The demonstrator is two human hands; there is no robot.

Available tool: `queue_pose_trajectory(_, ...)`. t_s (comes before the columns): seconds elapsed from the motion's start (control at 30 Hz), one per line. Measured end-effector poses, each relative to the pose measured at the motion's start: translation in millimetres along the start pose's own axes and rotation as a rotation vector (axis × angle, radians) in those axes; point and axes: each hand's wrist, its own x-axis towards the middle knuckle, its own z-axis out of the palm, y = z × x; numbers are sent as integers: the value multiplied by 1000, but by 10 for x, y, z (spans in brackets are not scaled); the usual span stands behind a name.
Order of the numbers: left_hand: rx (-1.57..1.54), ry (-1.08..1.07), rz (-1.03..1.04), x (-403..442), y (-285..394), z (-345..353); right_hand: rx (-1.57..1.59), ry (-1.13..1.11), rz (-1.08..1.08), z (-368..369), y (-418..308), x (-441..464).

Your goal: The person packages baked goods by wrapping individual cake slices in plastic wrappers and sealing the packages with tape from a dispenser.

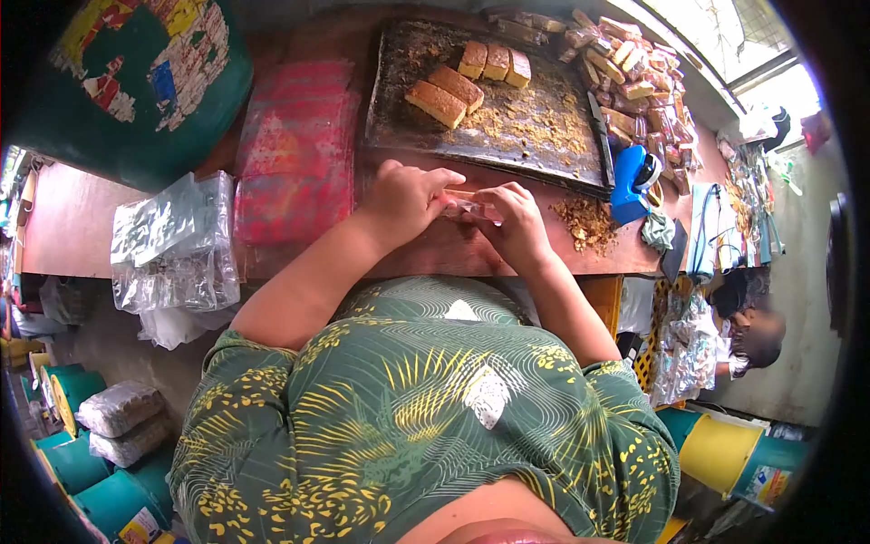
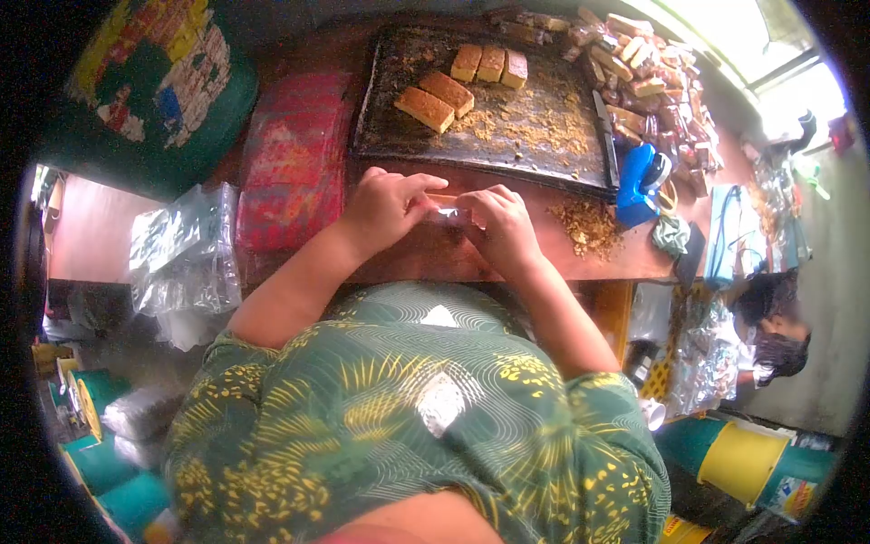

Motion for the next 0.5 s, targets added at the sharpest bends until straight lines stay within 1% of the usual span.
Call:
queue_pose_trajectory(0.03, 1, -3, -12, -10, 9, -8, 38, -16, 42, -18, 11, -24)
queue_pose_trajectory(0.13, -32, 82, 9, -45, 36, -18, -78, 3, -8, -1, 117, -29)
queue_pose_trajectory(0.23, -16, 108, 37, -49, -6, 29, 17, 18, 43, -27, -2, -6)
queue_pose_trajectory(0.33, -44, 52, -18, -83, 13, -36, 252, -2, 299, 0, 12, -95)
queue_pose_trajectory(0.37, -172, 25, -139, -93, -1, -47, 358, 43, 419, 22, -18, -114)
queue_pose_trajectory(0.43, -426, -31, -380, -99, -58, -81, 454, 73, 494, 117, 178, -199)
queue_pose_trajectory(0.5, -684, 36, -418, -110, -176, -6, 594, 97, 608, 198, 321, -210)
